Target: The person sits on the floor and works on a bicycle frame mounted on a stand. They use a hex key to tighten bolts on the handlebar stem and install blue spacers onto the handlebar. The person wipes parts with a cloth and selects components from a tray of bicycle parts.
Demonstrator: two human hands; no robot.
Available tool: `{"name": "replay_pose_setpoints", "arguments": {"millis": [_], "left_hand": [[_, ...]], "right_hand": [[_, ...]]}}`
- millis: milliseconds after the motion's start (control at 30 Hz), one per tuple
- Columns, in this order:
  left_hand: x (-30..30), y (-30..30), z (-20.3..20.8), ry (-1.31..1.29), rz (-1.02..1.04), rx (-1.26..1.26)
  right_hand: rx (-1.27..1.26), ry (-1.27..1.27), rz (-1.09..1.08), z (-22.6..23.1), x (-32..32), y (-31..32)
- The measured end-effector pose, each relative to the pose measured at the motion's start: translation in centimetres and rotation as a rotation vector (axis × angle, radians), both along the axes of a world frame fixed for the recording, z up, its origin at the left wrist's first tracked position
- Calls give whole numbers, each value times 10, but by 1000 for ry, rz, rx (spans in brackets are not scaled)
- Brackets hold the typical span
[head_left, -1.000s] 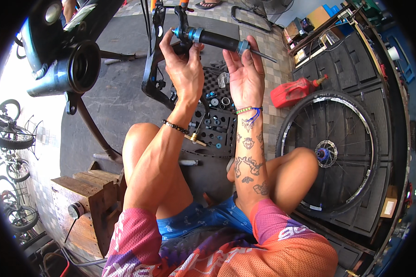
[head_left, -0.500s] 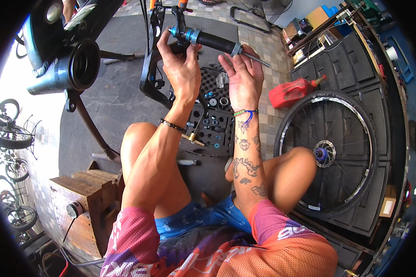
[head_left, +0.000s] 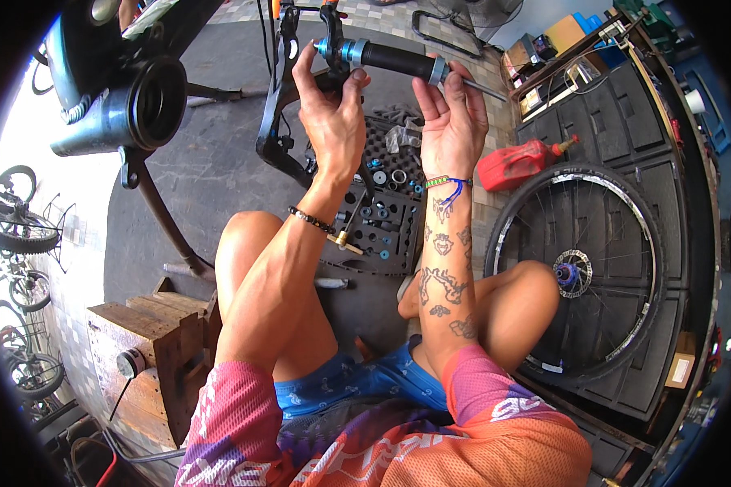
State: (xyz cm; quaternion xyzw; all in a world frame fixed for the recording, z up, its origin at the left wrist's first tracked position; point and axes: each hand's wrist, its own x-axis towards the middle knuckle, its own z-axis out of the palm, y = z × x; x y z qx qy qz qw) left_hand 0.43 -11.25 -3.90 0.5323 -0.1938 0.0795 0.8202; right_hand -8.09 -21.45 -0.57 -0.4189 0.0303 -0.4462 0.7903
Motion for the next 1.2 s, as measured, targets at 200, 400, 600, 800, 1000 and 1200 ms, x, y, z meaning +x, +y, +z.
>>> {"name": "replay_pose_setpoints", "arguments": {"millis": [200, 400, 600, 800, 1000, 1200], "left_hand": [[2, -1, -3, 10, -11, -23], [-1, -3, -1, 45, 63, 6], [-5, 2, 5, 50, 136, 108], [-9, -2, 8, 96, 192, 155], [-3, -12, -7, 37, 301, 191], [-4, -10, 2, 97, 223, 204]], "right_hand": [[-49, -14, 29, 4, 2, -1], [-62, -5, -5, -2, 7, -1], [-91, 8, -36, -3, 11, -1], [-65, 162, -79, -9, 4, -3], [-53, 193, -145, -15, 7, -7], [25, 169, -126, -21, 16, -9]]}}
